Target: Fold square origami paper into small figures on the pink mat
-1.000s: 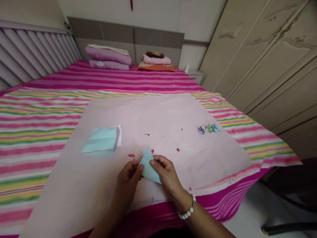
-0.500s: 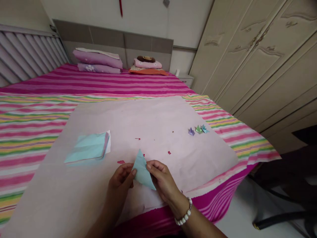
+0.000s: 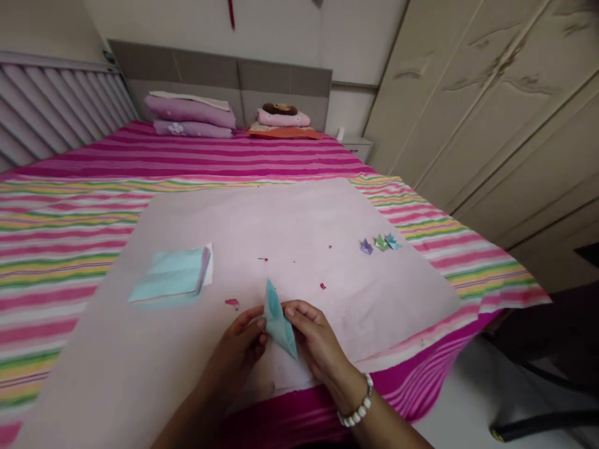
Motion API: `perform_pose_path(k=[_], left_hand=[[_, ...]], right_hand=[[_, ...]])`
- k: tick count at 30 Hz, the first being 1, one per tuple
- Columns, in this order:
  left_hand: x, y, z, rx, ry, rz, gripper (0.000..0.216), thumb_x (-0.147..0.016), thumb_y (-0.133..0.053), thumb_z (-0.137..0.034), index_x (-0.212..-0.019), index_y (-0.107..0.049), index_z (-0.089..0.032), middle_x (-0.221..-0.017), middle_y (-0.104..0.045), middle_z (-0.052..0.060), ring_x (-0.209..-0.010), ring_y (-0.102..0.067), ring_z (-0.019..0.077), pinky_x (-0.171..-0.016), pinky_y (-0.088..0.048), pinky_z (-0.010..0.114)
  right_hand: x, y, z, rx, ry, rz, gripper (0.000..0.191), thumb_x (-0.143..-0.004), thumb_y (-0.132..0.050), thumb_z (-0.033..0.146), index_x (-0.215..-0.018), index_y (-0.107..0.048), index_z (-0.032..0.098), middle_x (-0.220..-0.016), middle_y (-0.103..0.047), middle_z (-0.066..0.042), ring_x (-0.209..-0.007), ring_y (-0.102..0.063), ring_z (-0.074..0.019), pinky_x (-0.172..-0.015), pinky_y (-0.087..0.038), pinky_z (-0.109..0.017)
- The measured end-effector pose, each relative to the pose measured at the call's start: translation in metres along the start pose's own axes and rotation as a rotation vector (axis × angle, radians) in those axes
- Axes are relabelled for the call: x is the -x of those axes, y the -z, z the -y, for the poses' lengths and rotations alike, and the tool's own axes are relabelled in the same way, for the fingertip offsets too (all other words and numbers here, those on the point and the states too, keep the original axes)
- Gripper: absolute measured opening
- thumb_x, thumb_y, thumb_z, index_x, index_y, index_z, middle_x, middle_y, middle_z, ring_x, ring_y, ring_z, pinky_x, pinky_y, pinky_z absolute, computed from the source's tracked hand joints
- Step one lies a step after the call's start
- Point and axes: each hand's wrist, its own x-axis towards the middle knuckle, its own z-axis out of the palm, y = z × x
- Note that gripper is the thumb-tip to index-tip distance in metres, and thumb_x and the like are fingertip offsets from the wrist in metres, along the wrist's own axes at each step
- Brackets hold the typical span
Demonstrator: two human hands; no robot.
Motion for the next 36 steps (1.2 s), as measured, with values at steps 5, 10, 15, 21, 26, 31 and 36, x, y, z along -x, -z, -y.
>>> perform_pose_path(k=[5,10,15,21,26,31,36], left_hand=[[0.004,-0.002,0.001,0.133,0.049,0.011,0.035,-0.061,-0.082,-0.019,-0.094,-0.068,-0.014,-0.065,-0.059,-0.004,-0.050,-0.050,0.0011,-0.049,-0.042,0.010],[0.007,0.000,0.002,0.174,0.037,0.053,0.032,-0.063,-0.081,-0.018,-0.092,-0.069,-0.014,-0.063,-0.057,-0.005,-0.050,-0.050,0.0007,-0.049,-0.043,0.009],[0.012,0.003,0.002,0.171,0.029,0.055,0.030,-0.062,-0.082,-0.019,-0.090,-0.070,-0.016,-0.062,-0.058,-0.004,-0.049,-0.050,0.0010,-0.049,-0.043,0.010],[0.014,0.008,0.004,0.178,0.007,0.045,0.030,-0.064,-0.080,-0.019,-0.093,-0.069,-0.015,-0.063,-0.059,-0.004,-0.049,-0.051,0.0011,-0.050,-0.044,0.010],[0.016,0.012,0.005,0.226,0.017,0.036,0.032,-0.060,-0.080,-0.014,-0.090,-0.068,-0.015,-0.064,-0.059,-0.004,-0.048,-0.050,0.0009,-0.049,-0.044,0.010],[0.019,0.012,0.004,0.246,0.028,0.012,0.030,-0.059,-0.080,-0.012,-0.086,-0.068,-0.014,-0.061,-0.058,-0.005,-0.047,-0.048,0.0006,-0.046,-0.042,0.010],[0.022,0.013,0.004,0.212,0.007,-0.009,0.031,-0.057,-0.082,-0.015,-0.085,-0.068,-0.014,-0.060,-0.056,-0.005,-0.048,-0.049,0.0012,-0.046,-0.040,0.011]], right_hand=[[0.001,-0.004,0.003,0.011,-0.014,-0.008,0.021,-0.070,-0.076,0.038,-0.080,-0.071,0.020,-0.071,-0.065,-0.001,-0.059,-0.051,-0.0125,-0.061,-0.040,-0.026],[0.003,-0.009,0.006,0.031,-0.021,0.008,0.020,-0.070,-0.076,0.038,-0.080,-0.071,0.021,-0.071,-0.066,-0.001,-0.060,-0.052,-0.0127,-0.061,-0.041,-0.027],[0.004,-0.014,0.008,0.029,-0.022,0.034,0.017,-0.068,-0.078,0.032,-0.079,-0.071,0.021,-0.071,-0.067,-0.001,-0.066,-0.058,-0.0156,-0.065,-0.044,-0.028],[0.005,-0.017,0.007,0.065,-0.030,0.030,0.018,-0.068,-0.078,0.034,-0.077,-0.069,0.021,-0.068,-0.065,0.000,-0.061,-0.056,-0.0140,-0.063,-0.043,-0.027],[0.006,-0.019,0.005,0.102,-0.054,0.005,0.017,-0.068,-0.077,0.034,-0.070,-0.067,0.019,-0.063,-0.062,0.001,-0.058,-0.051,-0.0125,-0.060,-0.039,-0.026],[0.006,-0.020,0.005,0.142,-0.037,-0.031,0.009,-0.065,-0.071,0.026,-0.064,-0.067,0.018,-0.056,-0.057,0.002,-0.055,-0.046,-0.0115,-0.058,-0.036,-0.026],[0.005,-0.020,0.004,0.175,-0.013,-0.069,0.004,-0.061,-0.065,0.020,-0.058,-0.063,0.018,-0.051,-0.052,0.003,-0.051,-0.041,-0.0103,-0.053,-0.032,-0.025]])
